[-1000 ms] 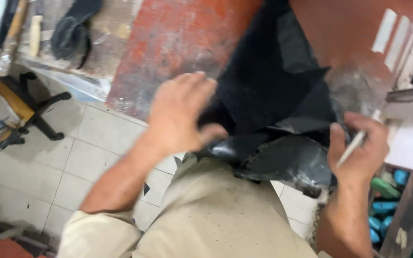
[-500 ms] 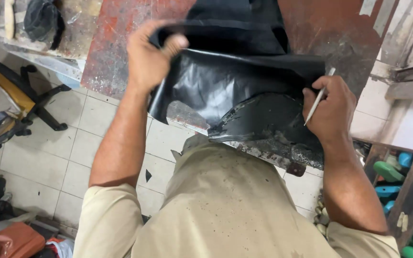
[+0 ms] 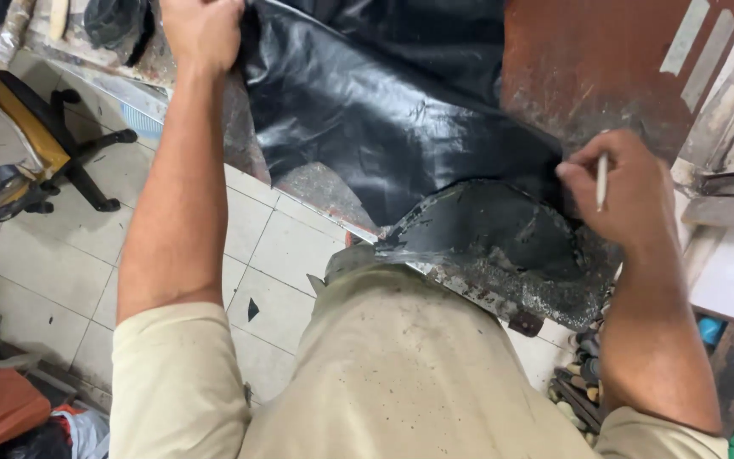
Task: The person retrieves a black sheet of material and a shoe sole from a shelf. They place the material on a workbench, smooth it out, and then use a white marking tool to trace the outline of the sole onto the material.
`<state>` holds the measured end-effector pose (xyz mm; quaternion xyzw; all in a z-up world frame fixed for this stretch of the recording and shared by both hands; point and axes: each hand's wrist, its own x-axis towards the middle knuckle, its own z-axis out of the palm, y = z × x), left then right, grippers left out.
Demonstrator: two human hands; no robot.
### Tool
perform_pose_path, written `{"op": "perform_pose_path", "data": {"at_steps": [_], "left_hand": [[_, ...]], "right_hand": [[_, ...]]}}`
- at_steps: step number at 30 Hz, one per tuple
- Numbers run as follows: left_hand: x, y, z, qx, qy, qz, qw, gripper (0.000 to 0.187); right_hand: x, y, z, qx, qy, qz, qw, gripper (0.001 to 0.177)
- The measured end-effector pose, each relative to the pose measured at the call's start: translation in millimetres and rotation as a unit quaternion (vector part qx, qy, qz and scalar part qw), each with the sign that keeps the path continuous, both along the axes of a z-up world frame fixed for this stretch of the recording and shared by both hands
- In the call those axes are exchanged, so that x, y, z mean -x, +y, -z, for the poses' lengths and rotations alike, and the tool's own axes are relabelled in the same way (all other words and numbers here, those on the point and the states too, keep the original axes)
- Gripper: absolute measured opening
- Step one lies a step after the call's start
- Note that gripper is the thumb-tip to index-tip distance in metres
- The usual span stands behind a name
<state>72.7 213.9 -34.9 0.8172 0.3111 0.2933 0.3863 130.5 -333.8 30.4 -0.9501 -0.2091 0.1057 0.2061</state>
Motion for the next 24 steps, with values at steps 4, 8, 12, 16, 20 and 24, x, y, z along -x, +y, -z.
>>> {"op": "perform_pose_path", "data": {"at_steps": [4,8,12,16,20,24], "left_hand": [[19,-10,0,-0.008,0.041,-0.037,0.998,0.055],[30,-49,-15,-0.027,0.096,0.008,0.995,0.072],[39,-71,-23,-0.029,0.144,0.021,0.989,0.085],[42,-68,-10,-0.037,0.128,0.02,0.991,0.084],[41,-71,-18,-0.014,0.099,0.042,0.994,0.082],[27,-59,-18,-0.067,0.039,0.078,0.994,0.077]], "right_hand": [[-38,32,13,-0.113,-0.061,-0.085,0.988,0.021],[-77,118,21,-0.075,-0.04,-0.041,0.996,0.031],[-101,170,45,-0.114,-0.072,0.003,0.991,0.041],[-132,165,58,-0.101,-0.063,-0.02,0.993,0.024],[-170,157,61,-0.107,-0.176,-0.088,0.975,0.014],[-180,155,30,-0.115,-0.172,-0.09,0.974,0.017]]}}
